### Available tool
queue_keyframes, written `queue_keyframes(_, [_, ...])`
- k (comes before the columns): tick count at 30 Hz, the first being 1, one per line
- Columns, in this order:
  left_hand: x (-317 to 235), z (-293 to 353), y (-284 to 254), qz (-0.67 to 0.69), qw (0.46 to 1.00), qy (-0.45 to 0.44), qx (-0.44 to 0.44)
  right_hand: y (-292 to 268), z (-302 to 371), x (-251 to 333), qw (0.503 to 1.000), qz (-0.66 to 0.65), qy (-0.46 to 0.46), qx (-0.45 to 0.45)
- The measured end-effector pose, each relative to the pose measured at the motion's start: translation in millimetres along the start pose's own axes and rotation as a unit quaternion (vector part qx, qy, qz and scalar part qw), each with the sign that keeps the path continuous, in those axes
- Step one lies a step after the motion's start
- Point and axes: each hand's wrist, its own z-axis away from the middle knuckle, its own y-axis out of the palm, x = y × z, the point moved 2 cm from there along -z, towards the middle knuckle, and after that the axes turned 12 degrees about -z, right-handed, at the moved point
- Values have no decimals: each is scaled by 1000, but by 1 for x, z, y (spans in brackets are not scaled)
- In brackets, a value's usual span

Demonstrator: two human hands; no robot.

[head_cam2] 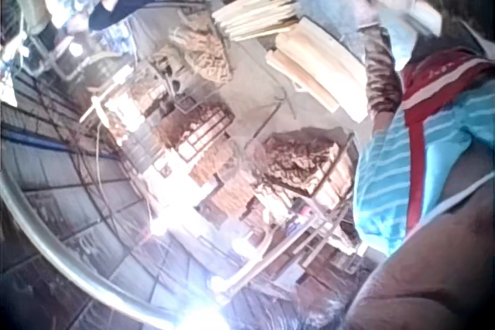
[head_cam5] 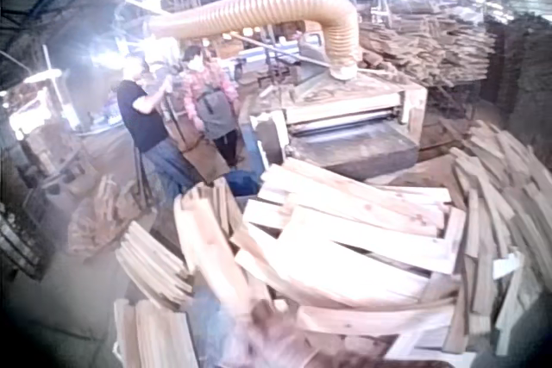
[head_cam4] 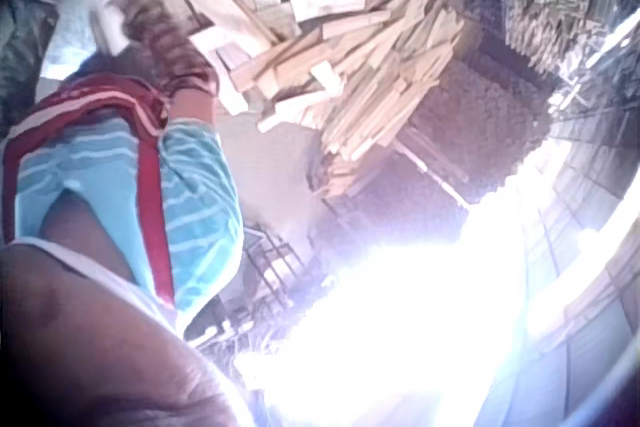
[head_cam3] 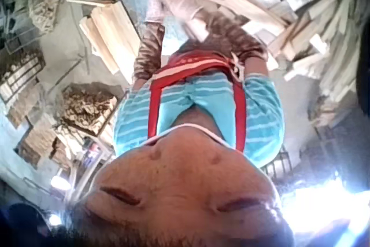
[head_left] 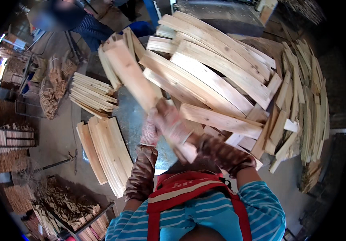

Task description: The person sorts and stacks light-colored wooden planks on a metal table in a workshop. They pick up planks from a disorganized pile, align them, and place them into neat stacks, occasionally moving stacks to make space for more wood.

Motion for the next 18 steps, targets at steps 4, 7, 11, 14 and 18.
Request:
queue_keyframes(4, [-10, 42, -30, -62, 992, 75, -80, 31, 65, -79, 992, 56, -101, 46])
queue_keyframes(7, [18, 49, -82, -169, 955, 44, -241, -28, 113, -113, 935, 350, -44, -28])
queue_keyframes(11, [105, 47, -145, -351, 875, 21, -332, -138, 163, -219, 845, 493, 142, -150])
queue_keyframes(14, [124, 62, -127, -542, 742, -145, -368, -159, 171, -168, 885, 424, 144, -125])
queue_keyframes(18, [132, 65, -134, -468, 797, -94, -369, -96, 142, -114, 957, 262, 122, 13])
